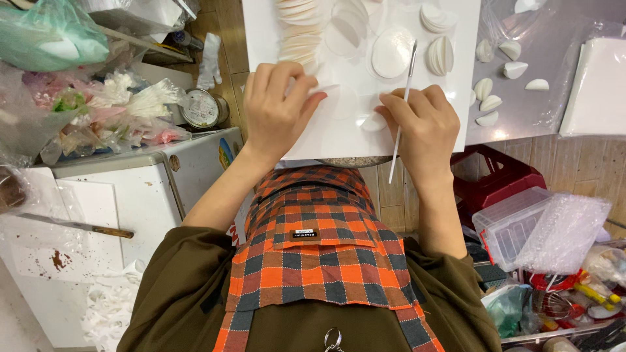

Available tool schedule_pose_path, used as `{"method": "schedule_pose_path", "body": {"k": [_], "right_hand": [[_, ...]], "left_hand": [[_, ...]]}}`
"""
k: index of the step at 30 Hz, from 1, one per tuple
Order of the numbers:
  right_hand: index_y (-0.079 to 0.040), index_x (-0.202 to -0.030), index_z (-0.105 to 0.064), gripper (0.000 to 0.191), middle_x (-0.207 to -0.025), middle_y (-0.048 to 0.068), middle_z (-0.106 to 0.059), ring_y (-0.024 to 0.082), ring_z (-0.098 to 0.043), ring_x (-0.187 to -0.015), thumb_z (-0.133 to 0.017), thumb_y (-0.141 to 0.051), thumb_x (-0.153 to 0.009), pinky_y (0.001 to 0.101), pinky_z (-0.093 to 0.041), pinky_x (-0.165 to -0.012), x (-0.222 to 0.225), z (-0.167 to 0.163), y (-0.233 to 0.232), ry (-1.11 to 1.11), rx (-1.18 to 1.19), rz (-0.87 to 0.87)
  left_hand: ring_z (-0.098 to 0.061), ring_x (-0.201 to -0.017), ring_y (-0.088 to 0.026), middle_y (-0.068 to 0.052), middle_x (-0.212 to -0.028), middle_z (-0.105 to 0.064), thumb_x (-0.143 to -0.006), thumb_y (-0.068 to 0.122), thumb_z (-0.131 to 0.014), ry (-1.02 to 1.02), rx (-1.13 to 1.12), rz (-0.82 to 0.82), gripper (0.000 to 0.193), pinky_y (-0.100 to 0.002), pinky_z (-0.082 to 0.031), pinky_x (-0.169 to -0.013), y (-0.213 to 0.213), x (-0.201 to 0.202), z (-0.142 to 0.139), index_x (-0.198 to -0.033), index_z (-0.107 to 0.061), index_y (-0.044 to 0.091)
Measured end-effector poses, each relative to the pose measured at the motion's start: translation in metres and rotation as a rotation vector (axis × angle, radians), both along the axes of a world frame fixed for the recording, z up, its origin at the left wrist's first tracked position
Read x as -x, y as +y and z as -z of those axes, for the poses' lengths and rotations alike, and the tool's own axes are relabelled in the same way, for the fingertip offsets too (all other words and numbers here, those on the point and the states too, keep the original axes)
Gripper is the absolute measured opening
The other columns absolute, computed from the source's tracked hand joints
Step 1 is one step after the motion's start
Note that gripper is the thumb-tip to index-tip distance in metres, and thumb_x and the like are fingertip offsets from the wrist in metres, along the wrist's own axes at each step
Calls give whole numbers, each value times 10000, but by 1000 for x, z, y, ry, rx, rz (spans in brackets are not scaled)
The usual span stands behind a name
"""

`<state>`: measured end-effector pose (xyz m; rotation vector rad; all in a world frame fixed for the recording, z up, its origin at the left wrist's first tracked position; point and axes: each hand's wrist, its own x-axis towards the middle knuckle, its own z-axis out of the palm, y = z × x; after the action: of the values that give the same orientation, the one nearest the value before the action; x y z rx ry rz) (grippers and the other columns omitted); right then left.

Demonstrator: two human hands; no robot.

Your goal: The person repeatedly picks up small white circular pieces and uses a thin white stick to press and shape their edges. The shaped pieces are placed on a white tray. The person continues this process for multiple pieces throughout the clip.

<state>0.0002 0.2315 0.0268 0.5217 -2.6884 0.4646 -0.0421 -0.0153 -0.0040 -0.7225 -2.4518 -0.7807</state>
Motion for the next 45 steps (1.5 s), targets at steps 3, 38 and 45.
{"method": "schedule_pose_path", "body": {"k": [3, 38, 45], "right_hand": [[-93, -967, -701, 211, -890, 39, -636, 247, -613, -818, -891, -81, -877, 375, -490, -708, 5, -1, -2, -120, 20, 23], [54, -1014, -730, 124, -858, 106, -725, 138, -709, -759, -816, 38, -926, 232, -547, -697, -19, -9, 15, -417, 1098, 261], [27, -934, -696, 139, -799, 79, -696, 118, -691, -706, -826, 0, -896, 199, -507, -663, -7, -15, 2, -519, 1147, 303]], "left_hand": [[-510, -948, -260, -50, -1028, -575, -813, 290, -918, -62, 5, -82, 360, -391, -394, -788, -1, 1, 2, -992, -692, 74], [-714, -965, -184, -28, -990, -742, -918, 109, -830, -409, -257, 432, 137, -349, -526, -876, 5, 69, -33, -972, -711, 66], [-774, -916, -156, -73, -1060, -793, -1025, 88, -735, -682, -478, 582, 153, -275, -593, -818, 9, 48, -54, -1170, -762, 50]]}}
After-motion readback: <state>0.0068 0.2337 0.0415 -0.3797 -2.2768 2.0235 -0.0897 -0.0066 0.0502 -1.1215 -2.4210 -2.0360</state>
